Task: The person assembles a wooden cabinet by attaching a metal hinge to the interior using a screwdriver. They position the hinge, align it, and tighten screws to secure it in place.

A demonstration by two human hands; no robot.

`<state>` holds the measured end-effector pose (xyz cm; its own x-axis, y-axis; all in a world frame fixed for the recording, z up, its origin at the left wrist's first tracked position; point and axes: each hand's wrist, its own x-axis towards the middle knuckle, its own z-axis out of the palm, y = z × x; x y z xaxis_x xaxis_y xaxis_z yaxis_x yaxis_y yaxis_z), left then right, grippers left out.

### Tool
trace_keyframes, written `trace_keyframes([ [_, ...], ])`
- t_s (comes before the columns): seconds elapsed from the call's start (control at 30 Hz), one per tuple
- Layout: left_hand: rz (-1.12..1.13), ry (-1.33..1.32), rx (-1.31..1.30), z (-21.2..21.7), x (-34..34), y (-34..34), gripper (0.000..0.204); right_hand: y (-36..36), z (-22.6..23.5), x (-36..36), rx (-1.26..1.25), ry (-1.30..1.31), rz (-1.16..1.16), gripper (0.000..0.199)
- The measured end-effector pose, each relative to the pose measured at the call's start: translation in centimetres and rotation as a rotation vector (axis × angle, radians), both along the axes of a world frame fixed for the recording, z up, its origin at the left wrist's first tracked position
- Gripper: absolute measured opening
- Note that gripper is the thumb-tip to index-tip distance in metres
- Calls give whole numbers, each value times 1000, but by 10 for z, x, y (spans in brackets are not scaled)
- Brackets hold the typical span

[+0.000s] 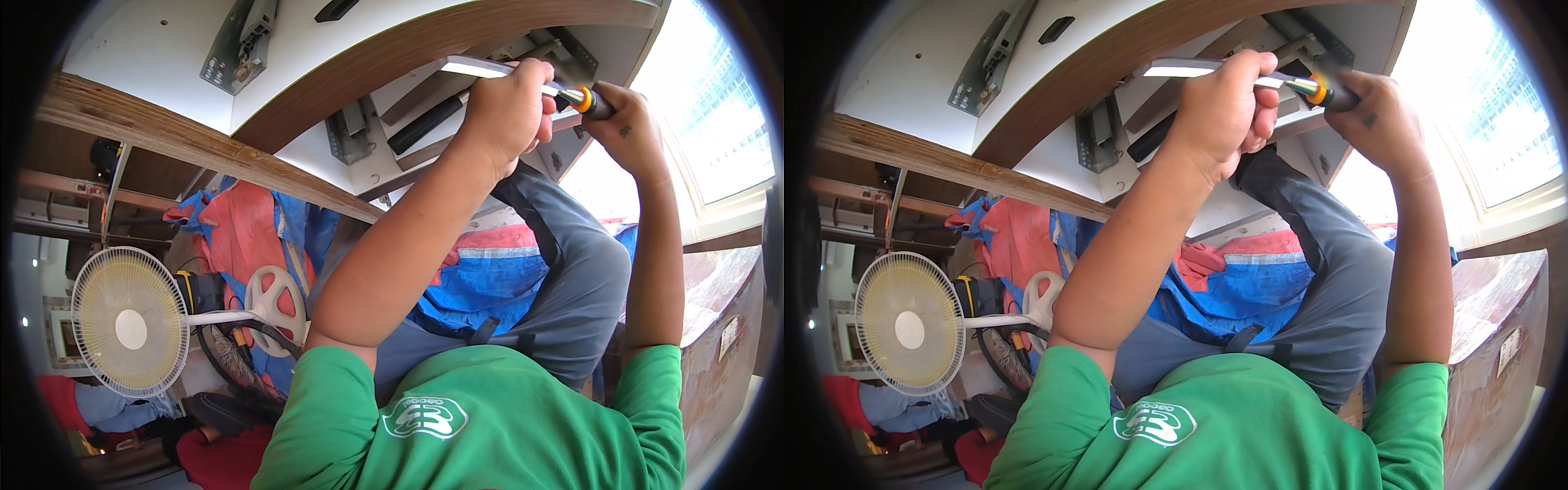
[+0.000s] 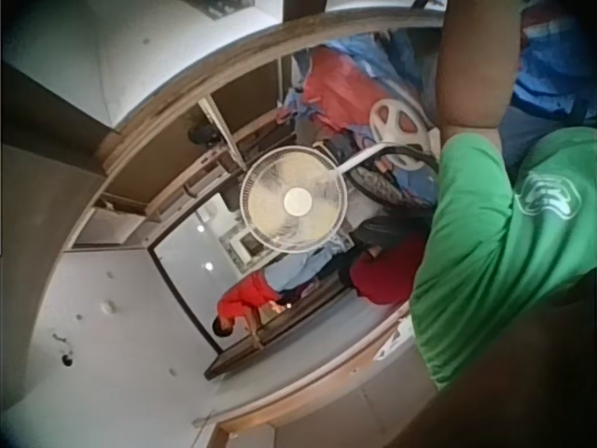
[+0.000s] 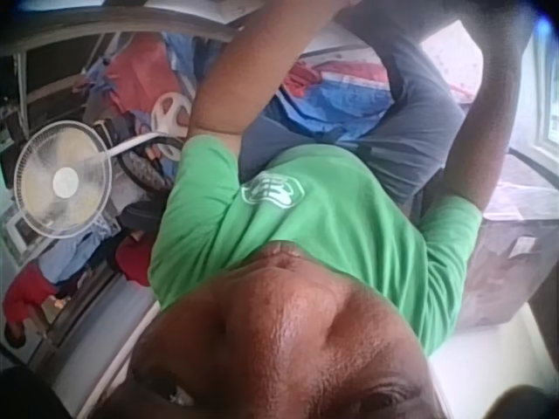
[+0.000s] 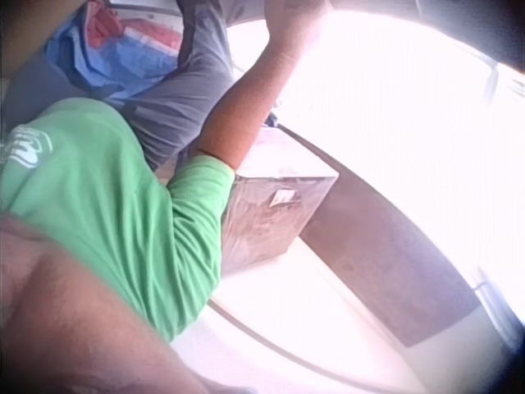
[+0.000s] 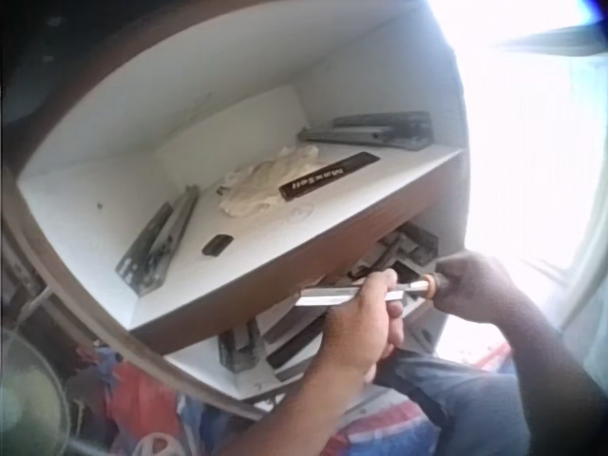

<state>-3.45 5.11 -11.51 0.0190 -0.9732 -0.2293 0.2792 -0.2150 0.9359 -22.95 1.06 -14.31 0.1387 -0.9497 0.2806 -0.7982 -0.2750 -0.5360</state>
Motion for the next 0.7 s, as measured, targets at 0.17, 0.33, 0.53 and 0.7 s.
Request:
trace_keyframes([
  [0.17, 65, 3, 10, 3, 9, 7, 37, -2, -5, 8, -221, 135, 163, 22],
  [0.33, 26, 31, -5, 1, 0, -2, 36, -2, -5, 3, -139, -6, 111, 25],
  [0.53, 127, -9, 26, -1, 16, 4, 35, -4, -7, 15, -295, 86, 237, 25],
  [0.7, 10, 33, -3, -1, 5, 1, 36, -1, -7, 10, -158, 6, 145, 23],
])
